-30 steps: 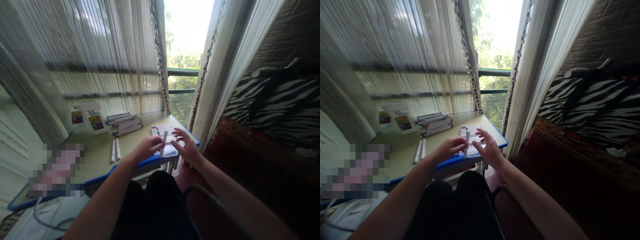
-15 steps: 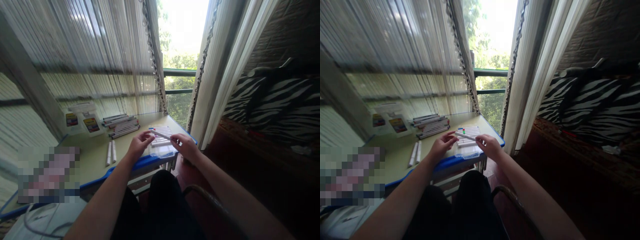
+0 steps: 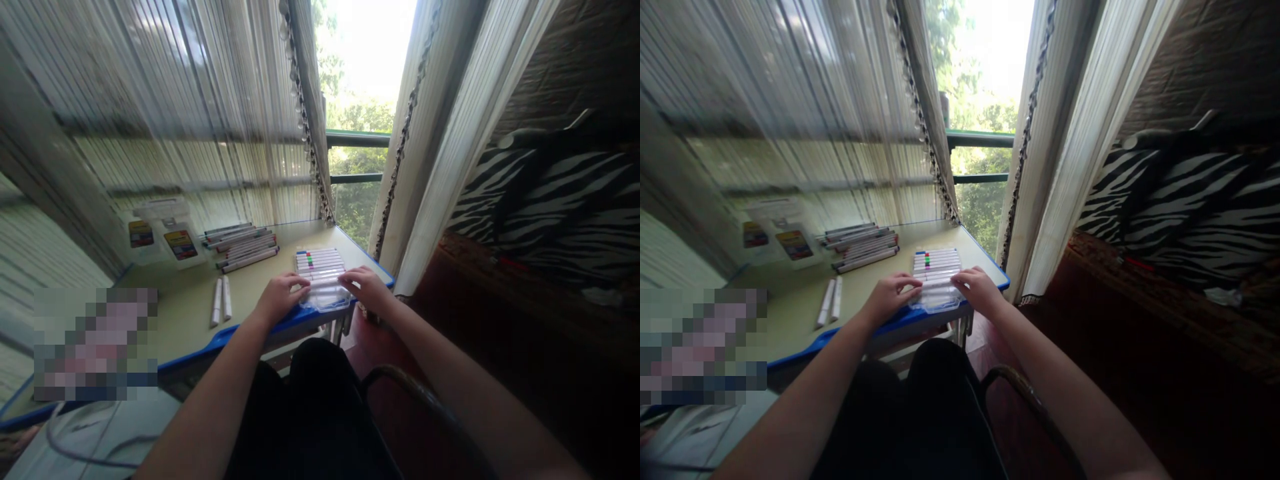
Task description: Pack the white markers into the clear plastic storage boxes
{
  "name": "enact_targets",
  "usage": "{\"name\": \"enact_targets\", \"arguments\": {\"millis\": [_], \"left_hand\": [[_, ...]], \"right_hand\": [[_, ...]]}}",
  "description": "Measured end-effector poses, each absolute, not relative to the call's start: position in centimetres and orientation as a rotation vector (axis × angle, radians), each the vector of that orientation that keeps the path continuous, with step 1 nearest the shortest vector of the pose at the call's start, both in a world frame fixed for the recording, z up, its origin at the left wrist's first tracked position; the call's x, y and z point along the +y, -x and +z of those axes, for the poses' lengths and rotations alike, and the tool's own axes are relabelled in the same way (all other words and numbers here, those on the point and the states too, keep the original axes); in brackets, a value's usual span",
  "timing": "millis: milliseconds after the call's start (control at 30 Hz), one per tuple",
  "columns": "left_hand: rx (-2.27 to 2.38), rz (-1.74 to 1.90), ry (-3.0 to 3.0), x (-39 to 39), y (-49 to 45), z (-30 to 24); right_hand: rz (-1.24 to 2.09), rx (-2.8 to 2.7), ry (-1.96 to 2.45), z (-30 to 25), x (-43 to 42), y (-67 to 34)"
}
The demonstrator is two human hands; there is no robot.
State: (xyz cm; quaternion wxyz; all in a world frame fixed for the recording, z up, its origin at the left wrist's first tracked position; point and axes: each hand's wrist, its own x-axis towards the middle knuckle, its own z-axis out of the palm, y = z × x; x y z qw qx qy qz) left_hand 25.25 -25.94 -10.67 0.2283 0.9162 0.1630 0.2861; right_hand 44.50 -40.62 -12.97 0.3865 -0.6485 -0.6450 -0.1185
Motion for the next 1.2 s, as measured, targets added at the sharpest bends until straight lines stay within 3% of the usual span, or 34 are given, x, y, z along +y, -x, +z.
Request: {"name": "enact_targets", "arguments": {"millis": [1200], "left_hand": [[0.528,0.749,-2.572,-26.4,-25.4,-10.8]], "right_hand": [[-0.318,-1.619,1.777,-12.8,-40.7,-45.6]]}}
